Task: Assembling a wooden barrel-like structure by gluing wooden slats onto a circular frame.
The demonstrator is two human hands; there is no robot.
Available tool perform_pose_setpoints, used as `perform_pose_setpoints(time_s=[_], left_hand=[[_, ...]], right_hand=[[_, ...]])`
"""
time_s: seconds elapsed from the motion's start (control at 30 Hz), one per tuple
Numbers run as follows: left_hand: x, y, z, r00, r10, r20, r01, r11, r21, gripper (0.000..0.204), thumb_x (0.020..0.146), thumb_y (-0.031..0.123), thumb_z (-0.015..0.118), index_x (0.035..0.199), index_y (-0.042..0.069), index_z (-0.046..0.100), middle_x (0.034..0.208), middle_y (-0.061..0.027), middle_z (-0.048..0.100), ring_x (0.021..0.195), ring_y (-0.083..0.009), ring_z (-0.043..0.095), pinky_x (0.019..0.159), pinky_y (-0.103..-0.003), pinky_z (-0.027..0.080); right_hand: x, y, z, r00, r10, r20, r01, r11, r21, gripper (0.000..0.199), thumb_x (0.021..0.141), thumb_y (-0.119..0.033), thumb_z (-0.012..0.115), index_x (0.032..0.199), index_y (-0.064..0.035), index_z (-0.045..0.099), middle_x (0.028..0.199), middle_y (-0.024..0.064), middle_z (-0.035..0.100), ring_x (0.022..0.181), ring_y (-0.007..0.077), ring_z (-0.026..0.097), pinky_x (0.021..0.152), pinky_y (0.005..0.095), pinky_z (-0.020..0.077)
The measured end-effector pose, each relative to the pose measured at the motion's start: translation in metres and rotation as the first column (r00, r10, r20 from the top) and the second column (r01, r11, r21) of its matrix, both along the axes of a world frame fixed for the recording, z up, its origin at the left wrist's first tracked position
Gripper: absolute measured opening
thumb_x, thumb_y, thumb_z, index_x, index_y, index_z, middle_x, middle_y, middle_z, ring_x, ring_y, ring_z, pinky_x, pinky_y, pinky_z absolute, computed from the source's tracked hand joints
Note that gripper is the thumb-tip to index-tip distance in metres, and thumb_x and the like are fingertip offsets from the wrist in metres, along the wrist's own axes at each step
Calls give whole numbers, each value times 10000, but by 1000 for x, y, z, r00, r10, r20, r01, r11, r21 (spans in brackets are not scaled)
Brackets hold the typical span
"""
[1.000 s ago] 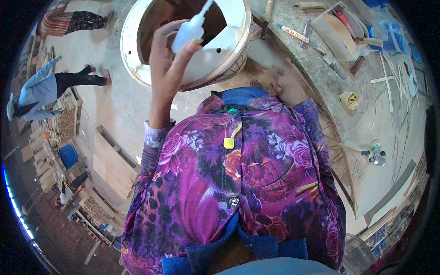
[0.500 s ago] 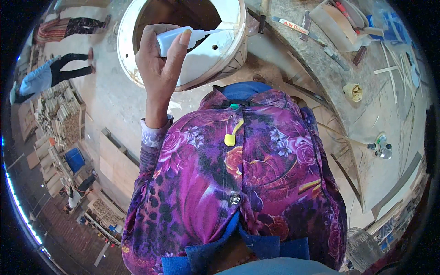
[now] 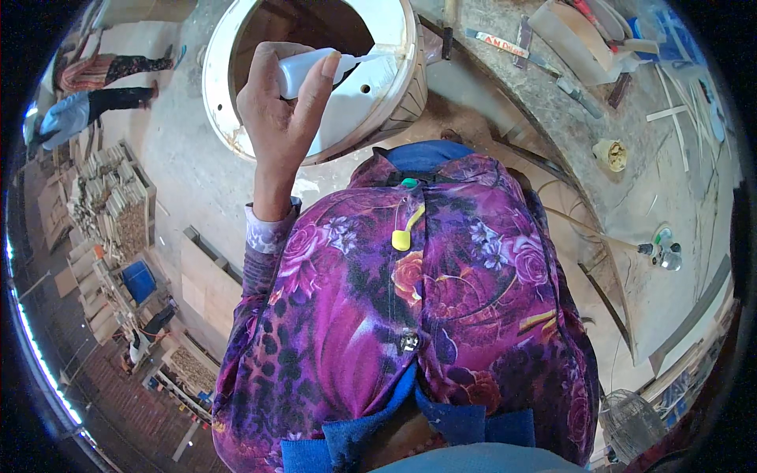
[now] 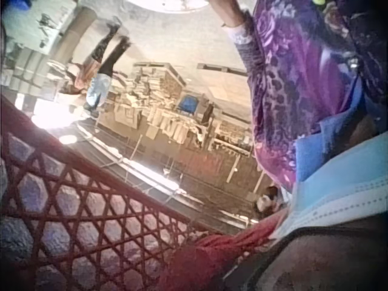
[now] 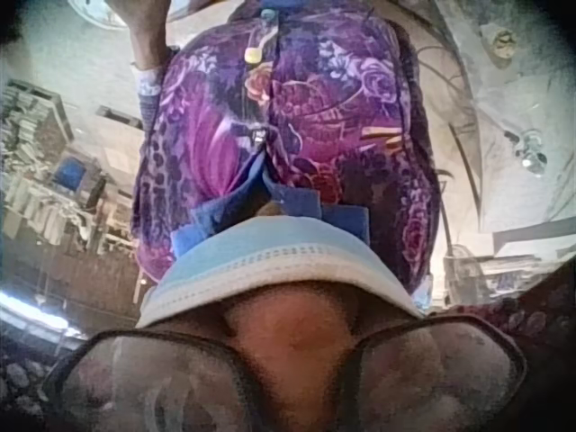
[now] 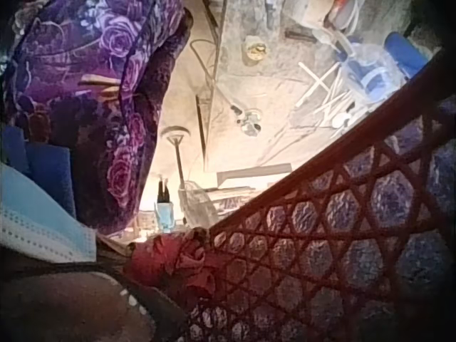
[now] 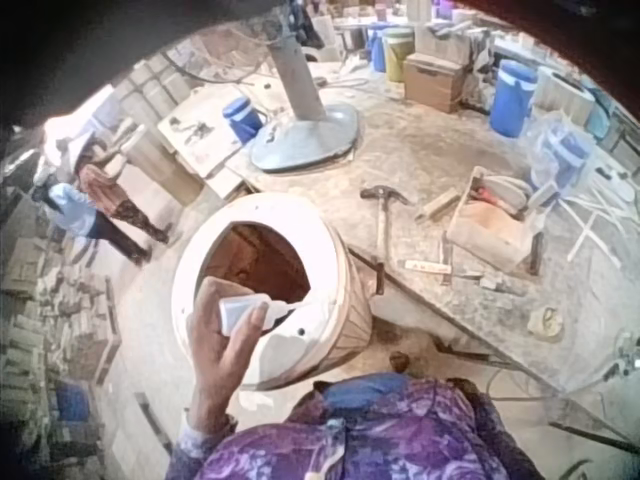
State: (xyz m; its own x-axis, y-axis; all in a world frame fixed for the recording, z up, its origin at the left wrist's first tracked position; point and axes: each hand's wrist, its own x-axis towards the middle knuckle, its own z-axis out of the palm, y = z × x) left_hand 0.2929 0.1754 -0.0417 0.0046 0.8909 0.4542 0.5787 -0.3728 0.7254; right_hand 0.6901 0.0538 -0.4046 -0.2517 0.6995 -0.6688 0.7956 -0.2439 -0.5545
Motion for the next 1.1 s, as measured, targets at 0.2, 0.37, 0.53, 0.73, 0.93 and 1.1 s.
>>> perform_pose_setpoints(time_s=[0.2, 0.37, 0.53, 0.73, 0.93, 1.1], left_hand=[[0, 3, -1, 998, -3, -55, 5, 1000, 25, 350, 875, 338, 727, 961, 25, 598, 776, -128, 689, 706, -176, 694, 566, -247, 503], [4, 6, 3, 999, -5, -52, 5, 1000, 7, 359, 871, 344, 733, 964, 25, 596, 790, -129, 692, 708, -175, 695, 564, -243, 502], [1, 9, -1, 999, -37, -30, 38, 998, 39, 360, 864, 338, 743, 937, 19, 594, 780, -121, 686, 685, -158, 680, 559, -238, 484], [5, 10, 5, 999, -17, -41, 19, 998, 54, 354, 863, 320, 749, 909, 11, 582, 736, -104, 660, 645, -125, 636, 538, -238, 450], [6, 10, 9, 997, -20, -79, 24, 999, 42, 350, 862, 320, 748, 916, 11, 593, 742, -105, 669, 653, -144, 656, 539, -245, 462], [4, 14, 3, 998, -31, -53, 34, 997, 64, 358, 857, 334, 749, 943, 17, 608, 762, -110, 684, 675, -160, 679, 552, -245, 483]], right_hand=[[1, -1, 2, 999, -28, -41, 28, 1000, -12, 519, 920, -395, 584, 1354, -115, 535, 1306, 158, 593, 1188, 300, 570, 1002, 379, 457], [-2, -1, 1, 995, -53, -79, 51, 998, -25, 514, 922, -389, 583, 1353, -113, 536, 1305, 157, 593, 1187, 296, 570, 1002, 376, 457], [-7, -3, -1, 990, -78, -120, 73, 996, -42, 510, 923, -383, 581, 1353, -112, 537, 1304, 155, 594, 1186, 293, 571, 1002, 374, 457], [-9, -7, -2, 982, -109, -157, 100, 993, -64, 504, 926, -376, 580, 1352, -110, 537, 1303, 154, 595, 1185, 288, 571, 1001, 371, 456], [-10, -6, -2, 972, -136, -193, 121, 989, -84, 499, 928, -369, 579, 1351, -109, 538, 1302, 152, 596, 1184, 284, 571, 1001, 368, 456], [-11, -5, -2, 963, -152, -223, 132, 986, -103, 494, 929, -363, 577, 1351, -107, 539, 1301, 151, 597, 1183, 281, 572, 1001, 366, 456]])
